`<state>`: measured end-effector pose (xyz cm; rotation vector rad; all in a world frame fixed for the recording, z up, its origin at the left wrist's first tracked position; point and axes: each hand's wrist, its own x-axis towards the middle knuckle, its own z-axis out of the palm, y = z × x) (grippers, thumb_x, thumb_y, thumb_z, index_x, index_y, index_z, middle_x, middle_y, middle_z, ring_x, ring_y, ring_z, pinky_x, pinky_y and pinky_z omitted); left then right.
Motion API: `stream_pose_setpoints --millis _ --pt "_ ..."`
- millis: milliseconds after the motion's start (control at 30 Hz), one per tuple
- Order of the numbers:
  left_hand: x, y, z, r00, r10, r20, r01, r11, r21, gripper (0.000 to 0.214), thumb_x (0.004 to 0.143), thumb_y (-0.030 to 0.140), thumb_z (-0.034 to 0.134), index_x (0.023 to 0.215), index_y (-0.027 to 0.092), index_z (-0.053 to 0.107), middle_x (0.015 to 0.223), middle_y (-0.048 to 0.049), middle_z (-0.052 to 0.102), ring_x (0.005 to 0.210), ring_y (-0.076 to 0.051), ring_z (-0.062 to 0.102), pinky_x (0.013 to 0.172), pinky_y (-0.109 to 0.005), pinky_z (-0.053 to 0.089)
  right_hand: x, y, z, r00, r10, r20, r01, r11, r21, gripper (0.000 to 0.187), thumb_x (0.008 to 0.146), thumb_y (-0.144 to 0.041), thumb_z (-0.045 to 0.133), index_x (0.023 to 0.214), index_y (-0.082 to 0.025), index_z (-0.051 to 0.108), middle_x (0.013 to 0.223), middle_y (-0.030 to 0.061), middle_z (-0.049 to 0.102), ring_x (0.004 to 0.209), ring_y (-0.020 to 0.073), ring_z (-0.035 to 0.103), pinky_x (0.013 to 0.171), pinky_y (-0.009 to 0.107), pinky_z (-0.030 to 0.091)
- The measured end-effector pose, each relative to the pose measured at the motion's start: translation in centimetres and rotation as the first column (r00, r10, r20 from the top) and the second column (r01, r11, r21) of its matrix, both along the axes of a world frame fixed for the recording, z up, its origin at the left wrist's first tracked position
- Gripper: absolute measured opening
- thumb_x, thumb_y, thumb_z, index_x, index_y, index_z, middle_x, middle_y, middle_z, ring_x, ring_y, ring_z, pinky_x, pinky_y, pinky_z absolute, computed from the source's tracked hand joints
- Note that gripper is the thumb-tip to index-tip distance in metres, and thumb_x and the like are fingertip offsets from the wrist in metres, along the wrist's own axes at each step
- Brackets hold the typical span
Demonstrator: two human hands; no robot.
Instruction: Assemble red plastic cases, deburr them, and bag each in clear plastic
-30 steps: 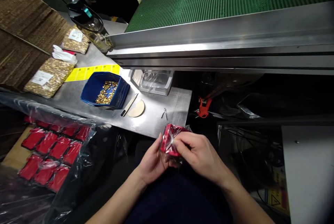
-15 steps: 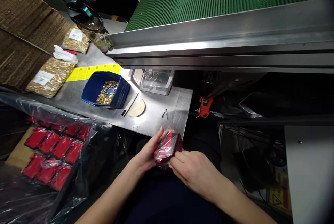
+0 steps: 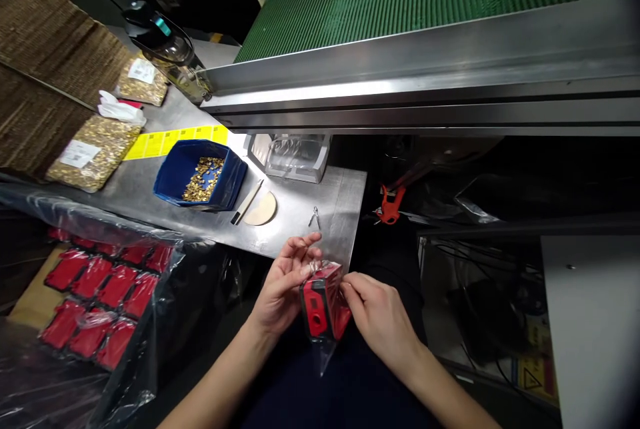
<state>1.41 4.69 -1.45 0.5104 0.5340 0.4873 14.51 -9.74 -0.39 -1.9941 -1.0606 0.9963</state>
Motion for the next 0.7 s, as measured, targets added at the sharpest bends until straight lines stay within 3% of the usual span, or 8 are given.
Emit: stream_pose_setpoints --millis 100,233,367,433,533,600,700 --pt "-0.8 -0.1 -0.6 0.995 -0.097 -0.017 0.096 0.995 -0.014 0.06 0.081 0.008 0.074 0.137 0.023 0.06 0.158 -0.0106 0.045 0.145 -0.026 0.043 0.118 -0.038 0.04 1.0 -0.1 0.7 0.997 -0.067 -0.035 0.069 0.996 0.052 0.026 0.108 -0.031 0.046 0.092 -0.023 0.065 0.085 -0.0027 0.065 0.075 0.0119 0.06 0.071 0.026 0.037" --pt "-2.3 -0.5 -1.4 0.912 -0.41 0.006 0.409 0.911 -0.049 0.087 0.08 0.011 0.078 0.157 0.024 0.039 0.159 -0.0144 0.044 0.145 -0.029 0.044 0.119 -0.038 0.037 1.8 -0.1 1.0 0.984 0.012 0.177 -0.025 0.997 0.071 0.022 0.108 -0.03 0.049 0.097 -0.025 0.067 0.089 -0.0028 0.067 0.08 0.0141 0.058 0.072 0.029 0.036" --pt "-3.0 -0.9 -1.5 0.839 -0.542 -0.043 0.544 0.836 0.066 0.09 0.083 0.01 0.081 0.157 0.036 0.036 0.162 -0.0097 0.039 0.145 -0.028 0.044 0.115 -0.04 0.039 1.7 -0.2 0.9 0.936 0.108 0.336 -0.145 0.986 0.085 0.013 0.104 -0.024 0.056 0.098 -0.025 0.068 0.092 -0.0028 0.068 0.086 0.0168 0.053 0.073 0.03 0.036" --pt "-3.0 -0.9 -1.4 0.822 -0.567 -0.047 0.569 0.817 0.096 0.077 0.084 0.017 0.082 0.15 0.031 0.046 0.163 -0.0111 0.037 0.142 -0.031 0.046 0.112 -0.042 0.041 1.4 -0.3 0.8 0.923 0.13 0.363 -0.172 0.981 0.085 0.012 0.102 -0.022 0.058 0.096 -0.025 0.069 0.093 -0.0015 0.066 0.086 0.0174 0.052 0.072 0.03 0.036" --pt "-2.8 -0.8 -1.2 0.858 -0.51 -0.061 0.513 0.855 0.078 0.047 0.094 0.034 0.072 0.137 0.021 0.057 0.155 -0.0149 0.045 0.134 -0.03 0.053 0.109 -0.041 0.043 1.0 -0.7 0.9 0.917 0.121 0.381 -0.174 0.979 0.108 0.014 0.1 -0.017 0.058 0.095 -0.023 0.07 0.091 0.0012 0.061 0.084 0.0173 0.052 0.07 0.03 0.037" --pt "-2.7 -0.8 -1.2 0.878 -0.475 -0.067 0.477 0.878 0.033 0.049 0.099 0.04 0.064 0.143 0.021 0.053 0.15 -0.0161 0.051 0.131 -0.03 0.055 0.109 -0.041 0.042 0.6 -0.8 1.0 0.93 0.117 0.347 -0.175 0.974 0.141 0.017 0.099 -0.014 0.057 0.098 -0.024 0.071 0.091 0.0017 0.061 0.084 0.0173 0.053 0.07 0.03 0.038" --pt "-2.6 -0.6 -1.1 0.857 -0.512 -0.058 0.511 0.859 -0.025 0.066 0.095 0.034 0.068 0.155 0.022 0.041 0.151 -0.0165 0.051 0.136 -0.033 0.052 0.113 -0.045 0.038 -0.3 -0.9 1.3 0.958 0.122 0.261 -0.174 0.967 0.187 0.021 0.1 -0.011 0.054 0.101 -0.024 0.071 0.096 0.0019 0.066 0.087 0.018 0.059 0.073 0.03 0.042"
